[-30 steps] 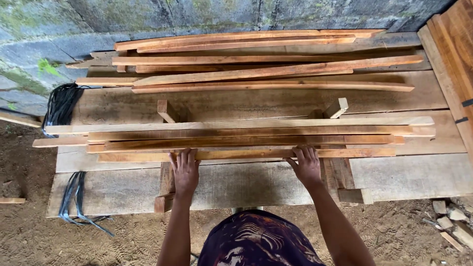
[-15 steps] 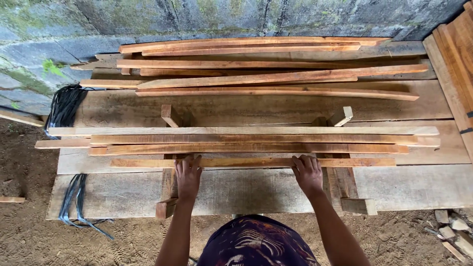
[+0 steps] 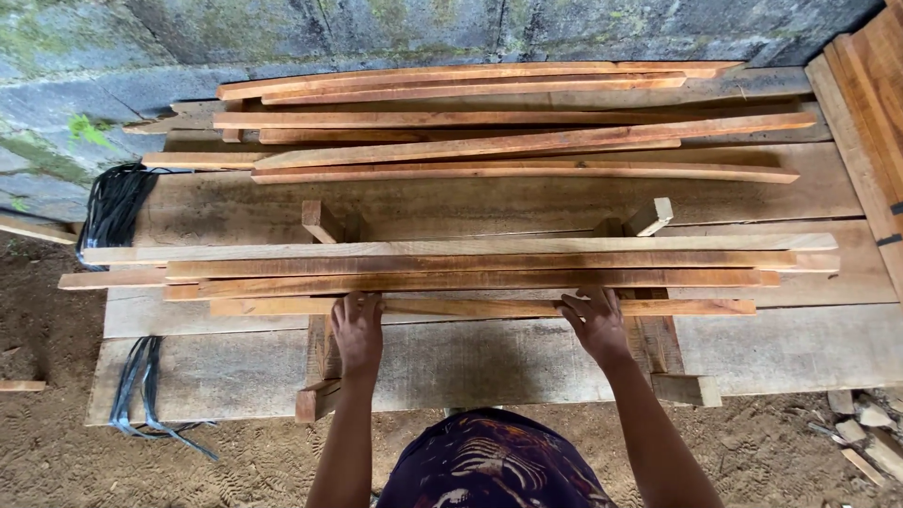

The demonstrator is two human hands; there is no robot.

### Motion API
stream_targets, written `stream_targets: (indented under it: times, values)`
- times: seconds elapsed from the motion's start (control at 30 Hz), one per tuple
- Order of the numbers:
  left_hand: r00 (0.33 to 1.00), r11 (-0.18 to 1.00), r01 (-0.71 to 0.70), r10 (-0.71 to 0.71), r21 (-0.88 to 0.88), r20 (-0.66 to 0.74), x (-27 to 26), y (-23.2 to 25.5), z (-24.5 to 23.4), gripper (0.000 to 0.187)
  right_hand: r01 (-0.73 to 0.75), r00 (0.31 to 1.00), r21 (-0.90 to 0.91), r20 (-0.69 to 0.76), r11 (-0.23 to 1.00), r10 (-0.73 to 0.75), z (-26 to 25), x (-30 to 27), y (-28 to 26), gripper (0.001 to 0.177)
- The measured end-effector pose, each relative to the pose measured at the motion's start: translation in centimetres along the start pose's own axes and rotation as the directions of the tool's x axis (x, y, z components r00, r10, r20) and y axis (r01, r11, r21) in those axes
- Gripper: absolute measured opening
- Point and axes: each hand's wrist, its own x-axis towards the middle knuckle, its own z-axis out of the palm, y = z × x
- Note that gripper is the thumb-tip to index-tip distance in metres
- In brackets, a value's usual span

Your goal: Arranging and sorting long thin wooden strips on a workbench in a workshop.

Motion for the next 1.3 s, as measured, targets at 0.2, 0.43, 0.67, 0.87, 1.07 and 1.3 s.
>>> stream_targets:
  times: [0.2,0.43,0.67,0.87,1.07,1.3]
  values:
    - [0.997,0.995,0.073,-0.073,-0.062,0.004,-0.9,-0.3,1.2,0.032,0.09,0.992,-0.077,-0.082,0.993,-0.096,0.3,-0.5,-0.3,0.023]
    - [0.984,0.991,-0.121,0.126,0.054,-0.123,-1.5,-1.7,2.1,0.019,0.164,0.986,-0.186,0.027,0.969,-0.162,0.6,-0.4,1.1,0.015]
    - [0.983,0.988,-0.105,0.121,0.112,-0.139,-1.2,-0.9,1.1,0.014,0.155,0.984,-0.194,-0.057,0.969,-0.169,0.8,0.4,0.4,0.012]
    - [0.995,0.991,-0.05,0.061,0.124,-0.083,-1.4,-0.2,1.8,0.03,0.143,0.985,-0.24,-0.064,0.96,-0.163,2.4,-0.3,1.4,0.018]
    - [0.993,0.993,-0.092,0.097,0.072,-0.066,-1.6,1.2,0.8,0.045,0.142,0.985,-0.302,-0.05,0.943,-0.164,3.1,-0.4,1.6,0.044]
    - [0.939,0.954,-0.294,0.277,-0.061,-0.202,0.3,2.4,0.6,0.03,0.112,0.987,-0.169,-0.092,0.979,-0.129,-1.0,3.2,-2.2,0.041]
